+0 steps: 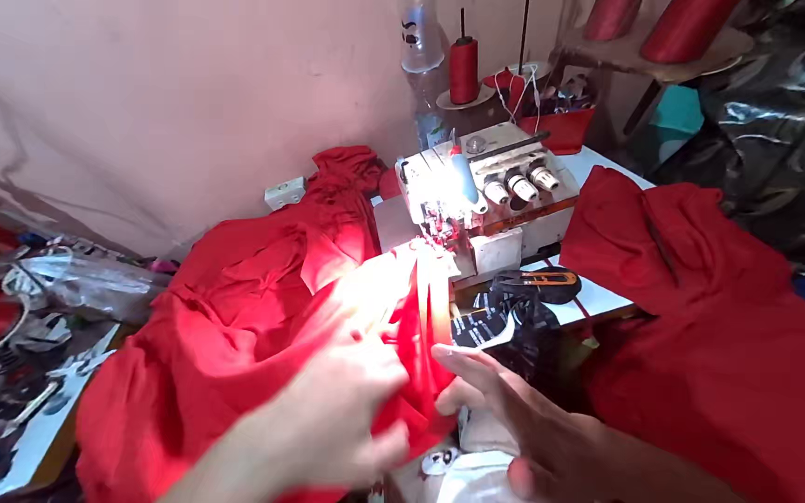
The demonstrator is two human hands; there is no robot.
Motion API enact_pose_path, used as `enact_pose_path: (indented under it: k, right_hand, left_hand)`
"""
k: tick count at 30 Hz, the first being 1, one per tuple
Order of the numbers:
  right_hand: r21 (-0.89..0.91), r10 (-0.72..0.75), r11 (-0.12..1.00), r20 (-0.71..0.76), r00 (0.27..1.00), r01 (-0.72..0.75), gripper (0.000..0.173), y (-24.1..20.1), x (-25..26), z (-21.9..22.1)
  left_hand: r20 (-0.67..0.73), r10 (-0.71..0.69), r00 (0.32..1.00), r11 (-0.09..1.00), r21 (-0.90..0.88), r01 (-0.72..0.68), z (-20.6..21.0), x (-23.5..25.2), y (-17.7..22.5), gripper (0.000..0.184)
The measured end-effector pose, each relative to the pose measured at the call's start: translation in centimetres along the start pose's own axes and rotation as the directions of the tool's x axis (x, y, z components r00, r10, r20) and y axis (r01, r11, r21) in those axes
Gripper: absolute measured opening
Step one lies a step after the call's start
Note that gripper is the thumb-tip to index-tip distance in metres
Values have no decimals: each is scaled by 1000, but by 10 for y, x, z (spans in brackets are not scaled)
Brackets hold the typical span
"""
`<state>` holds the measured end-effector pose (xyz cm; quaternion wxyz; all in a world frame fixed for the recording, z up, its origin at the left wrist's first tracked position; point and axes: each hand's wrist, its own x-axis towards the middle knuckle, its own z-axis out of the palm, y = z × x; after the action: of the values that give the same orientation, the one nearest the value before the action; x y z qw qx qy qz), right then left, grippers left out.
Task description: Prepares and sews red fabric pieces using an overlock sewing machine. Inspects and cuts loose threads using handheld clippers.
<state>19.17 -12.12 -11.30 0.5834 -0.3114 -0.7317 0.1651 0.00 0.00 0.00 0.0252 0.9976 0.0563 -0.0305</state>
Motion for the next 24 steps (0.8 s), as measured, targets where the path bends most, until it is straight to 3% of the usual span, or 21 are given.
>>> enact_pose_path:
  k: [2, 3, 5, 7, 10, 13, 17, 20, 22, 24]
  right_hand:
    - [-16, 29, 999, 28, 999, -28, 81, -1, -6, -9]
    - [-19, 40, 999, 40, 998, -39, 82, 0, -8, -11]
    - [-15, 72, 997, 66, 995, -72, 84, 1, -5, -11]
    - [24, 186, 981, 175, 967, -193, 82, -9, 9, -13]
    - [109, 224, 961, 229, 947, -253, 73, -19, 24, -11]
    - [138, 156, 972, 238, 959, -192, 74, -16, 27, -12]
    - [108, 185, 969, 269, 945, -221, 72, -19, 28, -12]
    - [222, -15, 975, 165, 986, -22, 85, 0, 22, -1]
    - [249, -27, 968, 165, 986, -15, 87, -2, 25, -3]
    - [251, -7, 967, 181, 983, -39, 89, -6, 30, -9]
  left_hand:
    - [19, -28, 999, 993, -115, 30, 2, 0, -27, 41]
    - [-16, 51, 999, 987, -149, -52, 3, 0, -29, 36]
    - [-32, 232, 972, 930, -285, -232, -2, 1, -6, 33]
    - [98, 336, 937, 910, -290, -296, -16, 4, 23, 38]
    - [167, 225, 960, 972, -112, -208, -28, 5, 40, 31]
    - [-128, 207, 970, 973, 134, -190, -7, -4, 22, 24]
    - [-179, 113, 977, 994, 31, -109, -8, -2, 12, 19]
    - [-204, 138, 969, 975, -144, -169, 11, -4, -15, 37]
    - [-231, 156, 960, 950, -232, -210, 17, -4, -23, 36]
    - [-251, 183, 950, 953, -194, -235, 10, -2, -24, 35]
